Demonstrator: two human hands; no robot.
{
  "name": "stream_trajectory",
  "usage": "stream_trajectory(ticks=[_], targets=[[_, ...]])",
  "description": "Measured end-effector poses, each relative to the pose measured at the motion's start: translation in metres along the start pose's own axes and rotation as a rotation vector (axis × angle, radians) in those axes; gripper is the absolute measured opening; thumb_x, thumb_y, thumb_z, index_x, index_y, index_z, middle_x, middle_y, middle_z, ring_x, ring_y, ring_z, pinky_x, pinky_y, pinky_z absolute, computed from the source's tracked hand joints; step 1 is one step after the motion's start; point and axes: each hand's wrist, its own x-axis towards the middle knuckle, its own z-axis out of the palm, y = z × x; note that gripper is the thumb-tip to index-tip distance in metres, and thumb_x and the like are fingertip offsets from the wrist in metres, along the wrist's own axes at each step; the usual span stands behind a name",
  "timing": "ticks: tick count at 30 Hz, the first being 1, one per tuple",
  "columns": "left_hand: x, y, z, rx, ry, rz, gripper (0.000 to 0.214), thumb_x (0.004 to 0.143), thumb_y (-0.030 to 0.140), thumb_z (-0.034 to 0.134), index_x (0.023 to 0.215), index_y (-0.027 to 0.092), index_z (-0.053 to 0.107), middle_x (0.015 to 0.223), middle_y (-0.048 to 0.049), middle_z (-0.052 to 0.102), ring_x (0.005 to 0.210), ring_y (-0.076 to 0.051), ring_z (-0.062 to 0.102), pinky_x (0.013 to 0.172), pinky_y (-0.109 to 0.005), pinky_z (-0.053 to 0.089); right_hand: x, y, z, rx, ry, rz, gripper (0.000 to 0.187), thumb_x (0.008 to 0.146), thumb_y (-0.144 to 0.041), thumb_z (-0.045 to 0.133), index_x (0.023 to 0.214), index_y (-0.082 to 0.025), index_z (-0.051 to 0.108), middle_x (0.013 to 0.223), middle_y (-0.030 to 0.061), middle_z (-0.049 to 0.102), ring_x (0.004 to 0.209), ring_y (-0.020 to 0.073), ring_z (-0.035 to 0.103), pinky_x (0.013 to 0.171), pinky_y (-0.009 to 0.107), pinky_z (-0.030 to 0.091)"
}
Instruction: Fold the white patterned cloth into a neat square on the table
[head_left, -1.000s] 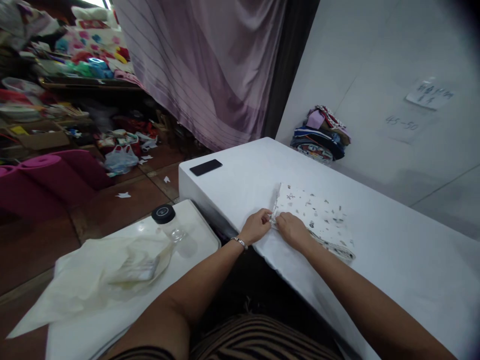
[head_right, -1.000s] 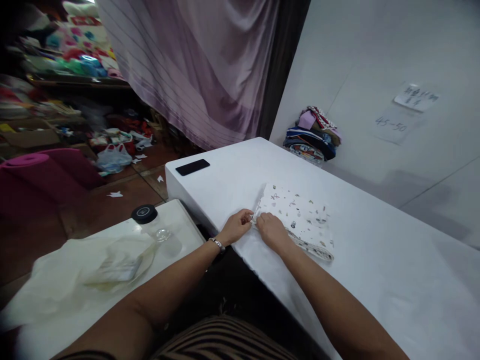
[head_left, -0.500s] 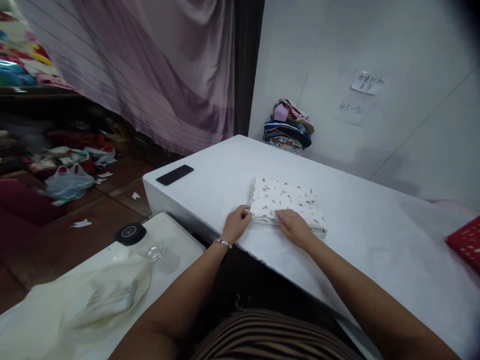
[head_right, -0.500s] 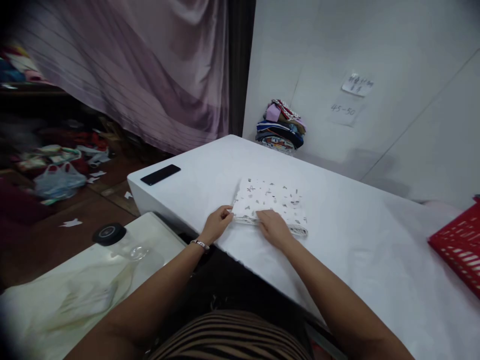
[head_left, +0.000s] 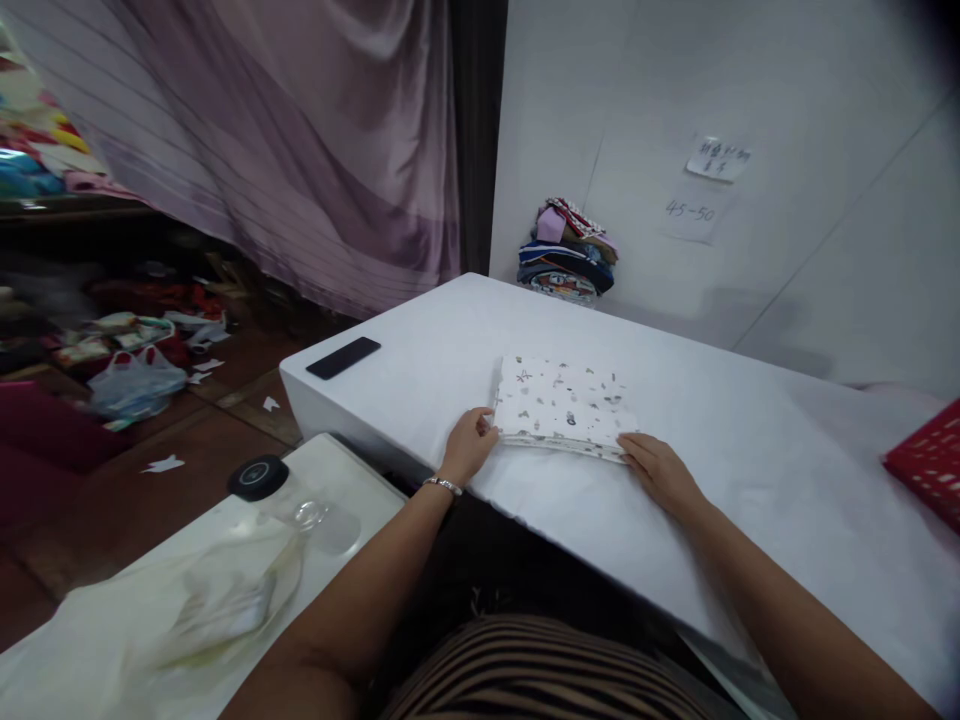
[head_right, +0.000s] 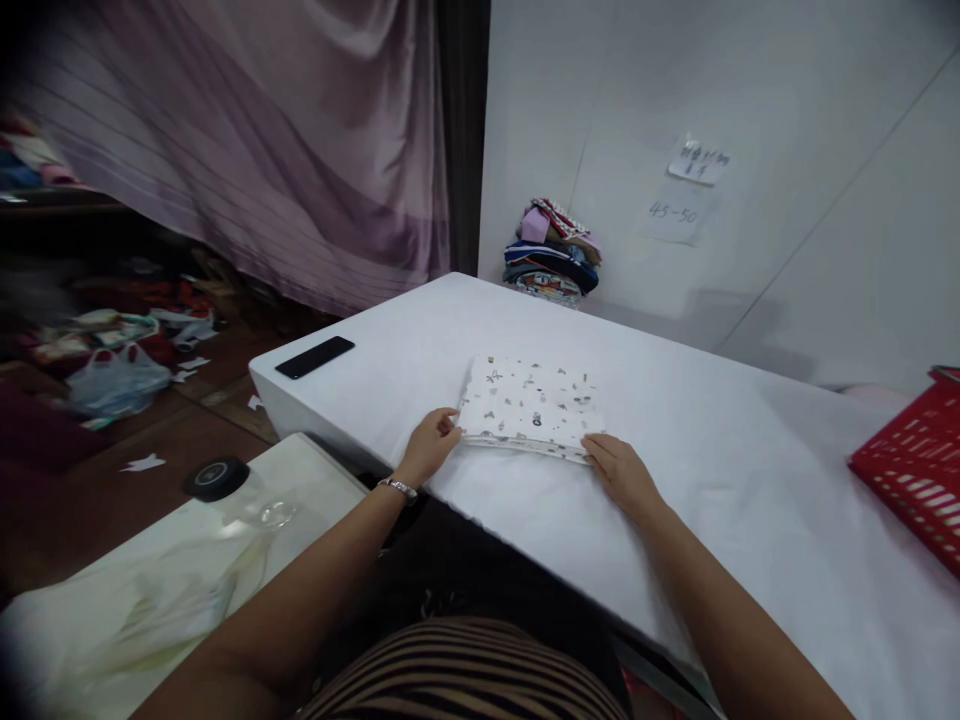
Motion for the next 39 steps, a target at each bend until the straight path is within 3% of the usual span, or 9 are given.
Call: stream_trajectory(ticks=[5,8,12,18,22,26,31,34,39], targets=[[0.005,0.008,-0.005,0.178,-0.088,0.298,0.052,0.074,0.01,0.045,0.123,0.025,0.05,0.137,-0.0043,0.042,0.129,-0.022,0.031,0.104,-0.041,0.03,-0.005,0.0,0.008,0.014,0.042,0.004,0.037,0.091,-0.032,0.035,0.12,-0.022,0.056,0.122,0.0089,0.057,0.114,0.0225,0.051,0.097,0.043,0.042],[0.004,0.014,-0.01,0.288,-0.285,0.408,0.051,0.075,0.003,0.039,0.115,0.03,0.057,0.132,0.0007,0.05,0.132,-0.021,0.028,0.107,-0.048,0.021,-0.013,0.0,0.01,0.04,0.054,0.01,0.038,0.091,-0.033,0.034,0.122,-0.023,0.055,0.126,0.0082,0.055,0.117,0.0224,0.05,0.098,0.043,0.042],[-0.002,0.014,-0.01,0.326,-0.318,0.403,0.049,0.076,0.004,0.039,0.111,0.03,0.06,0.129,0.0022,0.053,0.132,-0.02,0.029,0.108,-0.052,0.014,-0.011,-0.005,0.006,0.05,0.045,0.04,0.039,0.09,-0.039,0.036,0.12,-0.026,0.056,0.126,0.0065,0.056,0.118,0.0245,0.049,0.098,0.047,0.041],[-0.005,0.011,-0.005,0.301,-0.293,0.364,0.049,0.076,0.004,0.039,0.112,0.03,0.06,0.131,0.0021,0.051,0.134,-0.018,0.024,0.109,-0.05,0.015,0.057,-0.028,-0.015,0.141,0.176,0.062,0.041,0.09,-0.042,0.035,0.119,-0.023,0.058,0.13,0.0089,0.051,0.126,0.025,0.04,0.102,0.047,0.035],[-0.006,0.009,-0.007,0.305,-0.298,0.368,0.049,0.076,0.004,0.038,0.112,0.031,0.06,0.131,0.0028,0.051,0.134,-0.018,0.024,0.109,-0.05,0.015,0.094,-0.032,-0.002,0.07,-0.042,0.151,0.047,0.09,-0.045,0.035,0.128,-0.021,0.049,0.139,0.011,0.04,0.132,0.027,0.029,0.102,0.05,0.032],[-0.005,0.009,-0.015,0.312,-0.316,0.352,0.045,0.079,0.006,0.037,0.109,0.03,0.061,0.129,0.0022,0.053,0.133,-0.018,0.027,0.109,-0.051,0.013,0.085,-0.028,0.027,-0.056,-0.291,0.217,0.055,0.09,-0.051,0.031,0.135,-0.022,0.04,0.145,0.0105,0.031,0.134,0.0284,0.023,0.105,0.053,0.021],[0.021,0.044,-0.009,0.397,-0.296,0.332,0.031,0.076,0.01,0.045,0.09,0.026,0.067,0.114,-0.0024,0.063,0.127,-0.026,0.036,0.107,-0.057,0.011,0.076,-0.029,0.033,-0.068,-0.3,0.216,0.057,0.091,-0.053,0.024,0.138,-0.023,0.035,0.147,0.0088,0.026,0.135,0.027,0.018,0.107,0.051,0.016],[0.049,0.066,0.009,0.423,-0.215,0.402,0.032,0.081,0.021,0.046,0.11,0.024,0.06,0.133,-0.0075,0.049,0.131,-0.028,0.03,0.107,-0.055,0.013,0.079,-0.032,0.026,-0.063,-0.307,0.226,0.056,0.091,-0.052,0.024,0.138,-0.023,0.034,0.147,0.0092,0.025,0.136,0.0264,0.018,0.107,0.05,0.015],[0.073,0.044,0.037,0.551,-0.282,0.305,0.053,0.085,0.047,0.04,0.131,0.021,0.041,0.146,-0.0098,0.027,0.136,-0.028,0.018,0.105,-0.055,0.018,0.076,-0.04,0.018,-0.022,-0.341,0.271,0.057,0.092,-0.052,0.021,0.139,-0.024,0.032,0.149,0.0069,0.022,0.137,0.0234,0.013,0.108,0.047,0.01]])
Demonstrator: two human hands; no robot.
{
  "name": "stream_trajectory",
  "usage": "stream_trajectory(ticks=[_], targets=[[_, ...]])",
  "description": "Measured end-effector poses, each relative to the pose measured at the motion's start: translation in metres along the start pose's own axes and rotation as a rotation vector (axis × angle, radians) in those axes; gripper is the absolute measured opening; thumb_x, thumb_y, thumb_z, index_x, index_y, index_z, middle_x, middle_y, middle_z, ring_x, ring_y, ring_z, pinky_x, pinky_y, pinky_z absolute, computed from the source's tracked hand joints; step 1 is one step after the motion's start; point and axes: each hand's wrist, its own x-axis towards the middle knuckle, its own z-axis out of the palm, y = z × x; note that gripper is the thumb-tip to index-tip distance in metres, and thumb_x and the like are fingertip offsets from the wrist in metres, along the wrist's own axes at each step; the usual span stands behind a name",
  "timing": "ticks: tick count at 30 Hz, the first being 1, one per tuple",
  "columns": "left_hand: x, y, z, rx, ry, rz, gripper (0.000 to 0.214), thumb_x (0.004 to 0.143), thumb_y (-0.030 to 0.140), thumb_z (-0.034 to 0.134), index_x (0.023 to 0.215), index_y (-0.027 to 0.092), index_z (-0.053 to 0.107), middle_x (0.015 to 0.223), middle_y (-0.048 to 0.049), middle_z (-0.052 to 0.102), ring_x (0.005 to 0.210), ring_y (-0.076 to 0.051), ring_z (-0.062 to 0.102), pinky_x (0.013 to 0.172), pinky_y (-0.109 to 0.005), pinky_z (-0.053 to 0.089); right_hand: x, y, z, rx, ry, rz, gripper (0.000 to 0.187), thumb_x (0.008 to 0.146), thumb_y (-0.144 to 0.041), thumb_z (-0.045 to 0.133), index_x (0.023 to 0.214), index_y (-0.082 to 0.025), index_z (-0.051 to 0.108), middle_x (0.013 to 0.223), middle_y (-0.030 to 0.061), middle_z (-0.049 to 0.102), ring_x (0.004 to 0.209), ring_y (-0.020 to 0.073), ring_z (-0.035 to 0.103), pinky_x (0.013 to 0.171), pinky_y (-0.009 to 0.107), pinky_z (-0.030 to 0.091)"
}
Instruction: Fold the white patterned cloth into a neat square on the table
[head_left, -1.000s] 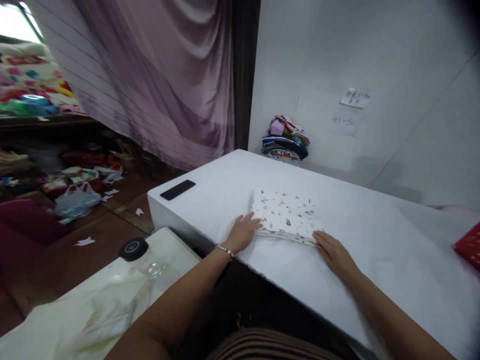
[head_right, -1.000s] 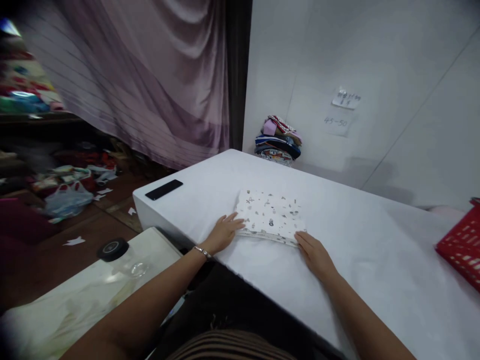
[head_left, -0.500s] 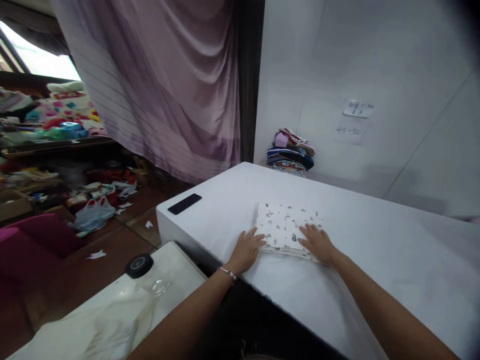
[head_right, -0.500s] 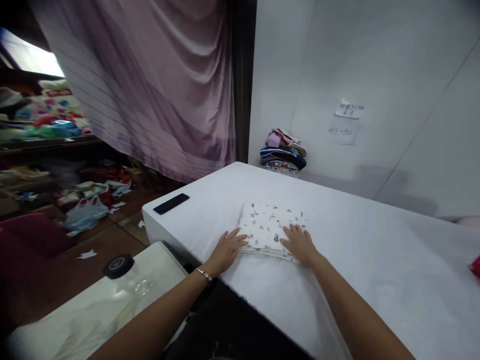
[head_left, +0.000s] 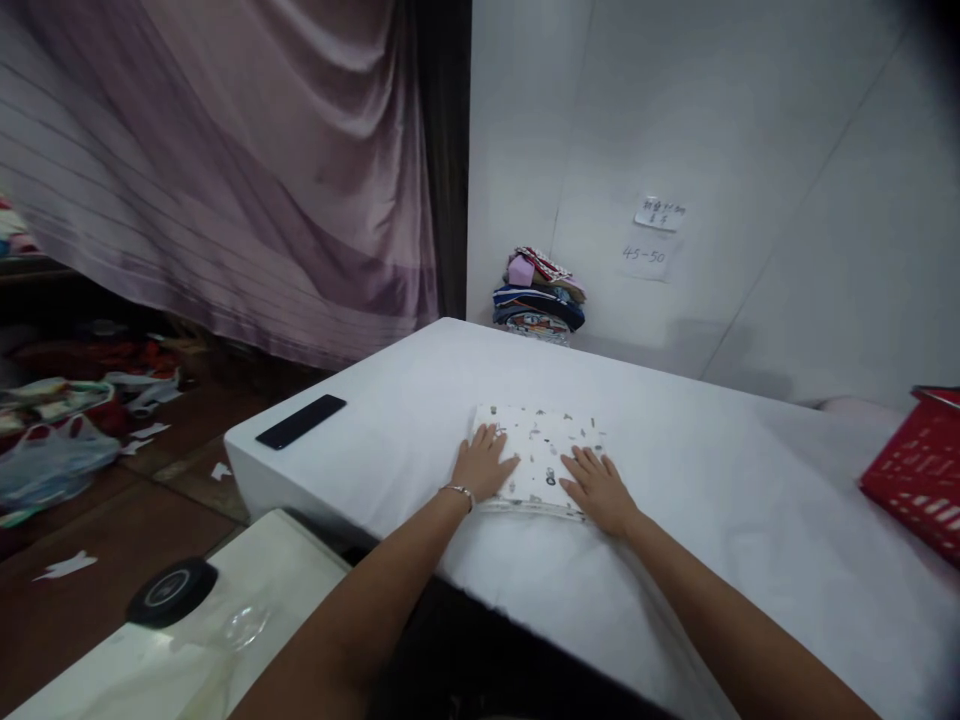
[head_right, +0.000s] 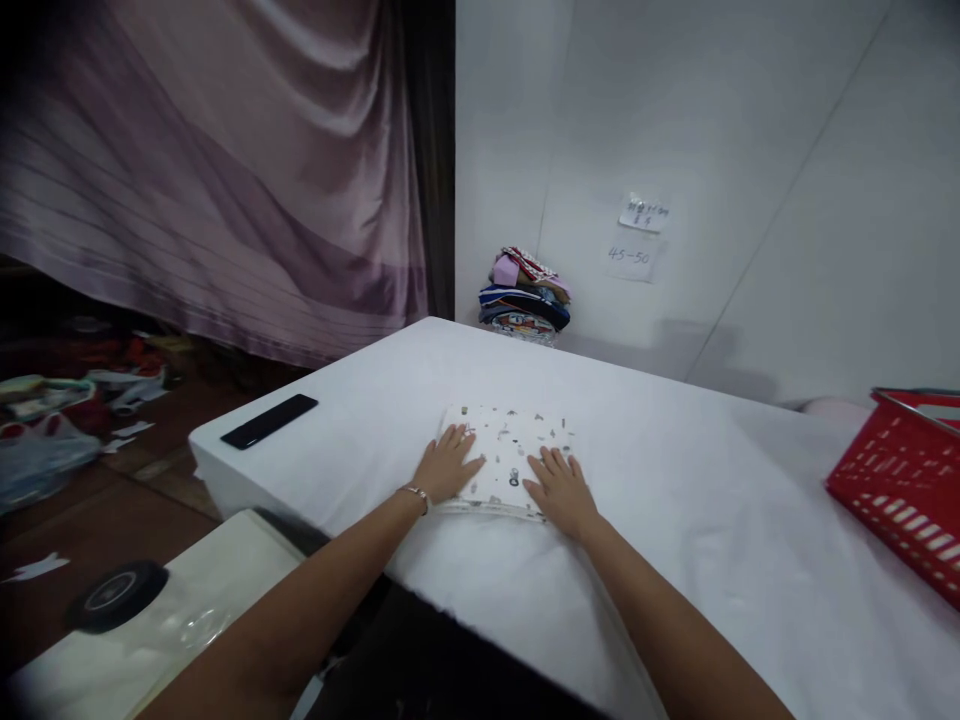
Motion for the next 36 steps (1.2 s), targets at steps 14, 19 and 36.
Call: stream_trajectory(ticks=[14,19,36], targets=[[-0.009,-0.016,0.017,0.165,-0.004,0.001,0.059,0.088,0.054,0.024,0.137,0.024,0.032,0.149,-0.005,0.023,0.137,-0.025,0.014,0.106,-0.056,0.016,0.069,0.023,0.0,-0.029,0.042,0.225,0.064,0.091,-0.051,0.021,0.142,-0.013,0.025,0.15,0.0096,0.015,0.138,0.0236,0.008,0.107,0.049,0.013],[0.009,0.0,-0.004,0.14,-0.101,-0.034,0.063,0.085,0.058,0.027,0.134,0.021,0.038,0.147,-0.0091,0.026,0.136,-0.028,0.017,0.106,-0.058,0.013,0.067,0.028,0.018,-0.054,0.072,0.224,0.064,0.09,-0.051,0.02,0.141,-0.014,0.026,0.15,0.0083,0.016,0.137,0.0234,0.008,0.106,0.051,0.013],[0.059,-0.017,0.028,0.2,0.01,-0.118,0.075,0.085,0.062,0.017,0.139,0.012,0.03,0.148,-0.0109,0.024,0.137,-0.027,0.014,0.11,-0.05,0.009,0.083,0.01,-0.016,-0.042,0.023,0.209,0.066,0.089,-0.054,0.021,0.141,-0.012,0.027,0.15,0.012,0.016,0.137,0.0266,0.008,0.106,0.053,0.003]])
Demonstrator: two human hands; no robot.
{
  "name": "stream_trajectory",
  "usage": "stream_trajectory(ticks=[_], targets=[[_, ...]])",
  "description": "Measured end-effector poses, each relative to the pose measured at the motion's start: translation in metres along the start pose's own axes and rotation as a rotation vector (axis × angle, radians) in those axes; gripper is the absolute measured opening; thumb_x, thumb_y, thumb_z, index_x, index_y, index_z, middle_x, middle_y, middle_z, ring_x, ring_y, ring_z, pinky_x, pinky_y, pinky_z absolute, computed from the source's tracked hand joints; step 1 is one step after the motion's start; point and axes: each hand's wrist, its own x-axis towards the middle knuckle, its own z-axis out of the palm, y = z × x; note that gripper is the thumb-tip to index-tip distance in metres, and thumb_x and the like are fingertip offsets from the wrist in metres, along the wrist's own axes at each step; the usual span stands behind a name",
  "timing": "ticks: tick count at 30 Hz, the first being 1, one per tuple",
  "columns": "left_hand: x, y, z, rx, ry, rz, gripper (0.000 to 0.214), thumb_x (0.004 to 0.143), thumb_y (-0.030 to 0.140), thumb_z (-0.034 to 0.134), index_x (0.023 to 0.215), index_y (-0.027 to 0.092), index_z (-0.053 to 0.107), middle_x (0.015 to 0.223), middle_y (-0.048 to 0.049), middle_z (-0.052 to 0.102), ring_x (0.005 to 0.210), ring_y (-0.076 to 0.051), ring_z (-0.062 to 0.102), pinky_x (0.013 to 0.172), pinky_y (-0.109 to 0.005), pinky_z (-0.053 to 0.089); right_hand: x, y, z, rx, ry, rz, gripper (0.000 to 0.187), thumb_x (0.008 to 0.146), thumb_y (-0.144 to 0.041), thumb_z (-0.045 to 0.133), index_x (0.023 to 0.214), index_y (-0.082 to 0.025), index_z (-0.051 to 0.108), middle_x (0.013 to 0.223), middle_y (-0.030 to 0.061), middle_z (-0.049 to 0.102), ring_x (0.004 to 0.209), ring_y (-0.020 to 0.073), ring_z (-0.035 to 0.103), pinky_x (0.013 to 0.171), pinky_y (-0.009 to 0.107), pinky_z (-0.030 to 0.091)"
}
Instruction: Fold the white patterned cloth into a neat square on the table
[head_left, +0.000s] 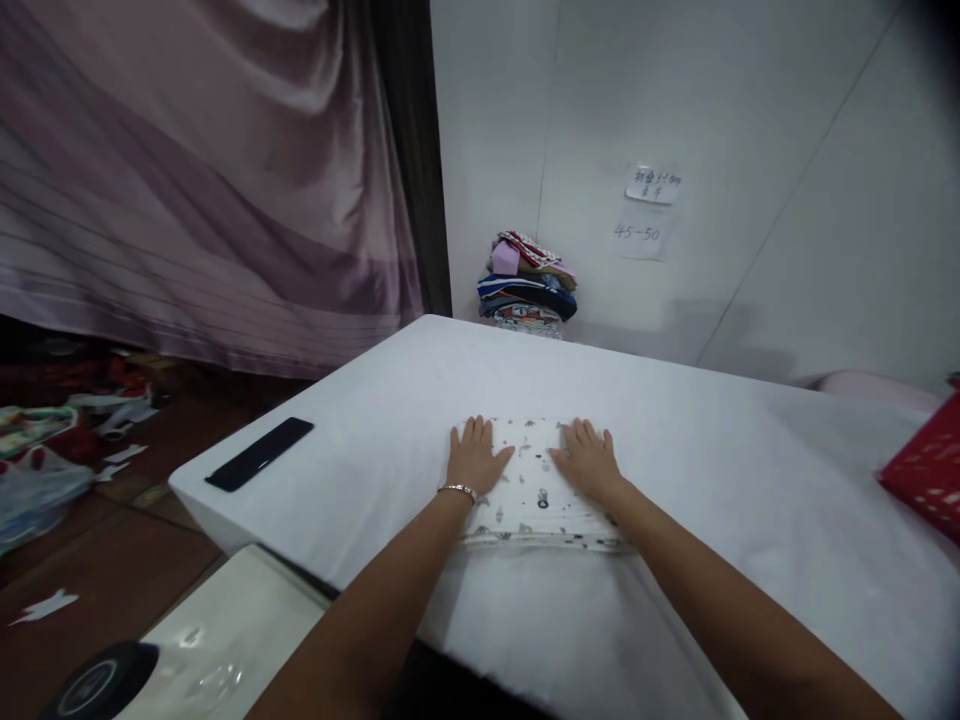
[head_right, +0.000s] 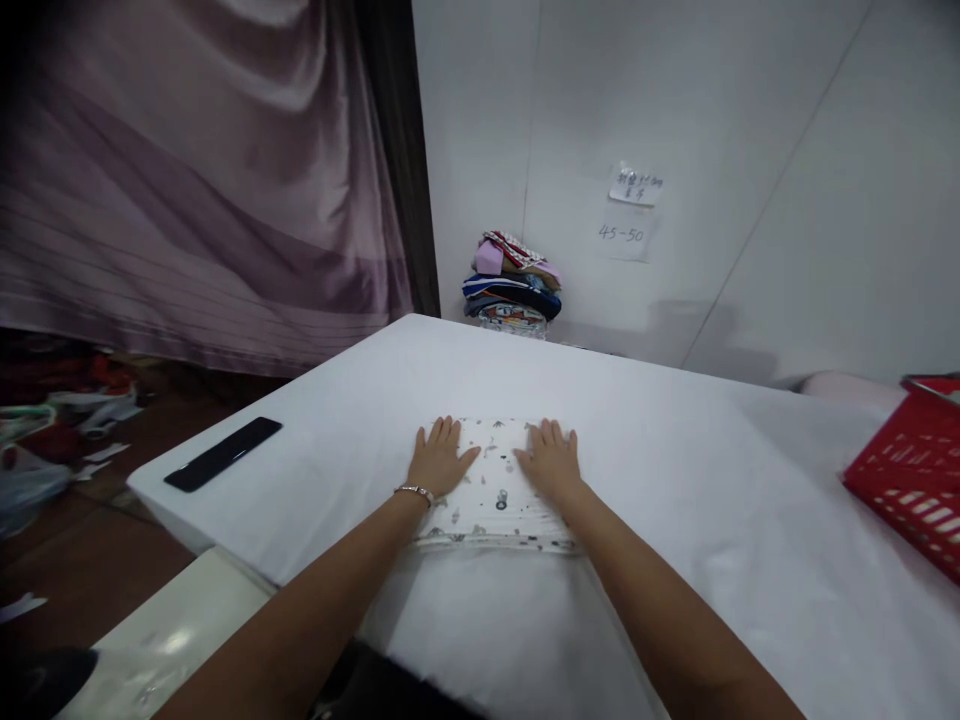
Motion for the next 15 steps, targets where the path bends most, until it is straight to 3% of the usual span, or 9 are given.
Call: stream_trajectory(ticks=[3,6,11,15], targets=[[0.0,0.001,-0.001,0.019,0.018,0.004,0.074,0.085,0.061,0.018,0.139,0.012,0.03,0.147,-0.011,0.025,0.137,-0.027,0.015,0.109,-0.051,0.01,0.018,-0.029,-0.012,0.041,0.079,-0.133,0.069,0.089,-0.056,0.018,0.143,-0.013,0.021,0.151,0.0097,0.011,0.138,0.0237,0.002,0.108,0.049,0.0],[-0.001,0.001,-0.001,0.032,0.022,0.005,0.071,0.086,0.059,0.019,0.139,0.012,0.031,0.147,-0.0108,0.025,0.136,-0.026,0.015,0.108,-0.052,0.011,0.028,-0.049,-0.003,0.096,0.045,-0.238,0.069,0.09,-0.056,0.016,0.143,-0.013,0.022,0.15,0.0099,0.015,0.138,0.0227,0.005,0.109,0.047,0.002],[0.001,0.0,0.001,0.059,0.03,0.016,0.068,0.087,0.054,0.022,0.139,0.011,0.031,0.147,-0.0118,0.025,0.136,-0.026,0.016,0.108,-0.053,0.011,0.025,-0.049,0.025,0.156,0.054,-0.257,0.067,0.09,-0.055,0.016,0.141,-0.013,0.027,0.149,0.0104,0.021,0.137,0.0231,0.011,0.109,0.046,0.003],[0.002,0.0,0.001,0.049,0.023,0.016,0.067,0.087,0.054,0.022,0.138,0.012,0.031,0.147,-0.0115,0.024,0.136,-0.027,0.015,0.107,-0.054,0.011,0.027,-0.049,0.015,0.195,0.0,-0.253,0.067,0.09,-0.056,0.017,0.141,-0.015,0.027,0.149,0.0097,0.019,0.138,0.0229,0.009,0.109,0.045,0.001]])
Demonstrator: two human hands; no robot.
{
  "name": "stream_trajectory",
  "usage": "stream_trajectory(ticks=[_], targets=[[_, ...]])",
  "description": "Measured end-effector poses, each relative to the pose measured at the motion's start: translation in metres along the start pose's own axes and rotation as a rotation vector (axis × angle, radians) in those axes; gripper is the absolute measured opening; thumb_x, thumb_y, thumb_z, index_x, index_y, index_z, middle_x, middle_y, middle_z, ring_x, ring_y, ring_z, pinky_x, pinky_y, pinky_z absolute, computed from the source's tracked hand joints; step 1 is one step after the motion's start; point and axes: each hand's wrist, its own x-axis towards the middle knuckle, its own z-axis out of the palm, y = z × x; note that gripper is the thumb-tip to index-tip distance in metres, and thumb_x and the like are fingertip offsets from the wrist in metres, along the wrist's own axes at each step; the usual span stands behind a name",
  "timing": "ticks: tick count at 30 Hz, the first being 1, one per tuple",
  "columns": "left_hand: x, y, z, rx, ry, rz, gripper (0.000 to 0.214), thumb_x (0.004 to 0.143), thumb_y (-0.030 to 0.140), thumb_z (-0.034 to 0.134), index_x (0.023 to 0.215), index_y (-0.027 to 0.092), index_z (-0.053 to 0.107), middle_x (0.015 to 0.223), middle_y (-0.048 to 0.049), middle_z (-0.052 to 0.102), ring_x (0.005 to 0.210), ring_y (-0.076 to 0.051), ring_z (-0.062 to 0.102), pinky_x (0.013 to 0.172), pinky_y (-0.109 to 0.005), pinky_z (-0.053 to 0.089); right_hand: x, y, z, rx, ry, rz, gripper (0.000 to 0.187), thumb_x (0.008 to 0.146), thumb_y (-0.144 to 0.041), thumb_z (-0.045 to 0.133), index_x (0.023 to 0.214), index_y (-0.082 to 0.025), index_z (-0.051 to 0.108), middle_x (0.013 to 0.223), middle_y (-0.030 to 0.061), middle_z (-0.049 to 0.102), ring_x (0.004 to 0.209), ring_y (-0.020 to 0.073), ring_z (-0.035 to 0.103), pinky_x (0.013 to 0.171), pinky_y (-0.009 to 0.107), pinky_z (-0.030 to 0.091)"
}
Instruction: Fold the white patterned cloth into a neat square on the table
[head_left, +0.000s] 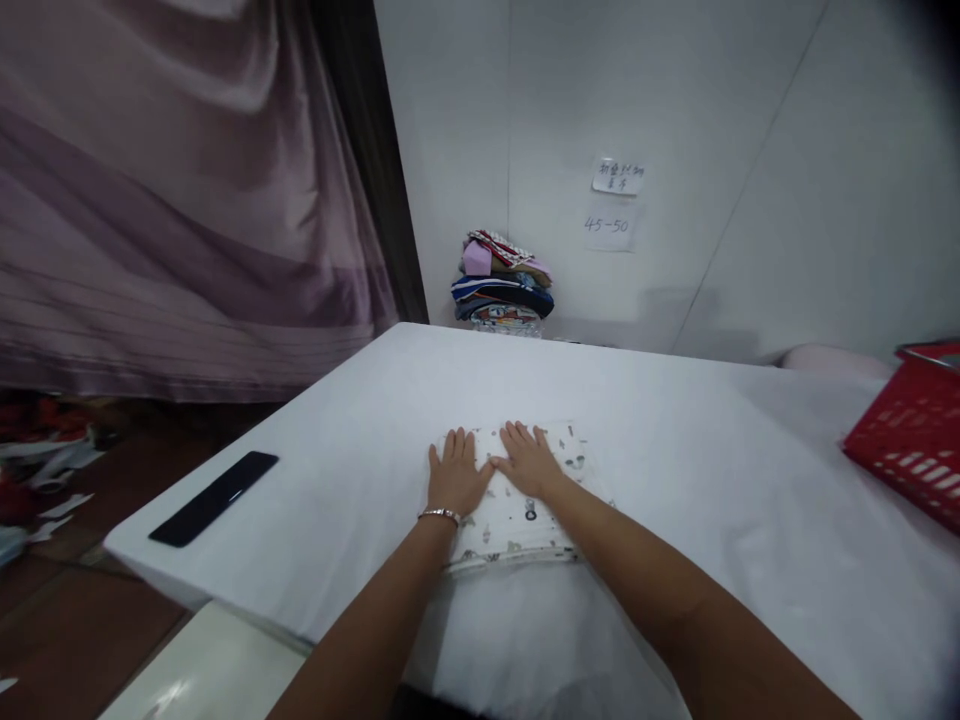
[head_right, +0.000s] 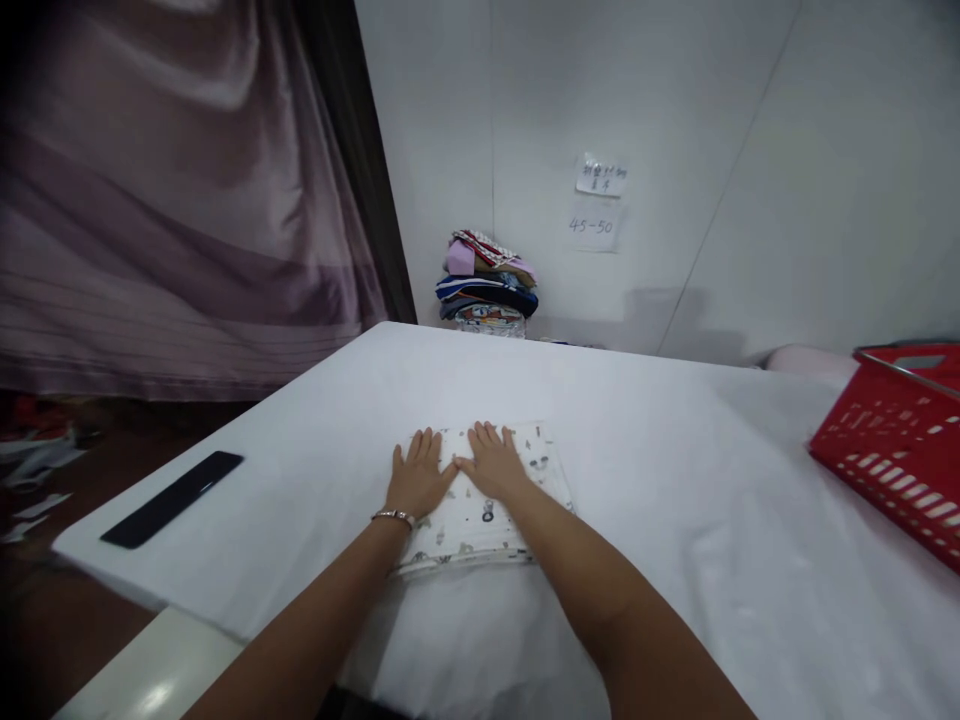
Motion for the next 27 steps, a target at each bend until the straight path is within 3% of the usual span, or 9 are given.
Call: stream_trajectory(ticks=[3,6,11,16,19,22,27], targets=[[0.0,0.0,0.0,-0.017,-0.009,-0.001,0.069,0.086,0.057,0.021,0.138,0.013,0.032,0.147,-0.0118,0.024,0.137,-0.027,0.015,0.107,-0.055,0.012,0.001,0.007,-0.019,0.045,-0.102,0.049,0.071,0.088,-0.06,0.016,0.143,-0.015,0.023,0.15,0.0097,0.015,0.138,0.0227,0.007,0.109,0.044,0.003],[0.001,-0.001,0.0,-0.026,-0.009,-0.004,0.07,0.085,0.059,0.022,0.139,0.014,0.031,0.147,-0.0114,0.023,0.137,-0.027,0.014,0.107,-0.055,0.011,-0.011,0.032,-0.029,-0.018,-0.053,0.17,0.077,0.086,-0.064,0.017,0.144,-0.014,0.016,0.151,0.0089,0.008,0.138,0.0227,0.0,0.109,0.045,0.0],[0.003,-0.001,0.0,-0.044,-0.038,-0.006,0.073,0.085,0.061,0.02,0.14,0.014,0.029,0.148,-0.0107,0.021,0.137,-0.028,0.013,0.108,-0.055,0.01,-0.035,0.07,-0.012,-0.098,-0.013,0.239,0.074,0.088,-0.061,0.012,0.144,-0.013,0.014,0.151,0.0074,0.009,0.138,0.0211,0.001,0.108,0.047,0.008],[0.002,0.003,-0.004,-0.05,-0.077,-0.023,0.072,0.085,0.06,0.021,0.14,0.015,0.028,0.149,-0.0103,0.02,0.137,-0.029,0.012,0.107,-0.056,0.01,-0.032,0.072,-0.01,-0.069,-0.005,0.222,0.071,0.088,-0.057,0.02,0.144,-0.012,0.018,0.151,0.0087,0.012,0.138,0.0223,0.004,0.108,0.05,0.01],[0.003,0.003,-0.007,-0.065,-0.089,-0.017,0.071,0.085,0.06,0.021,0.14,0.016,0.027,0.149,-0.0094,0.019,0.138,-0.028,0.01,0.108,-0.056,0.009,-0.036,0.072,-0.021,0.086,0.012,0.234,0.068,0.088,-0.053,0.03,0.143,-0.014,0.02,0.15,0.0074,0.014,0.138,0.021,0.005,0.109,0.046,0.011],[0.005,-0.001,-0.012,-0.122,-0.102,0.002,0.071,0.085,0.059,0.025,0.141,0.015,0.024,0.15,-0.0092,0.015,0.138,-0.027,0.008,0.108,-0.053,0.012,-0.057,0.078,-0.028,0.341,0.095,0.307,0.067,0.087,-0.049,0.034,0.144,-0.016,0.019,0.151,0.0047,0.015,0.138,0.017,0.01,0.11,0.034,0.016],[-0.011,-0.011,-0.019,-0.214,-0.078,-0.019,0.073,0.083,0.052,0.04,0.14,0.011,0.023,0.15,-0.0129,0.012,0.138,-0.027,0.007,0.109,-0.043,0.021,-0.116,0.084,-0.021,0.76,0.209,0.503,0.072,0.083,-0.041,0.047,0.144,-0.014,0.019,0.143,0.0115,0.033,0.127,0.0191,0.038,0.103,0.031,0.032]])
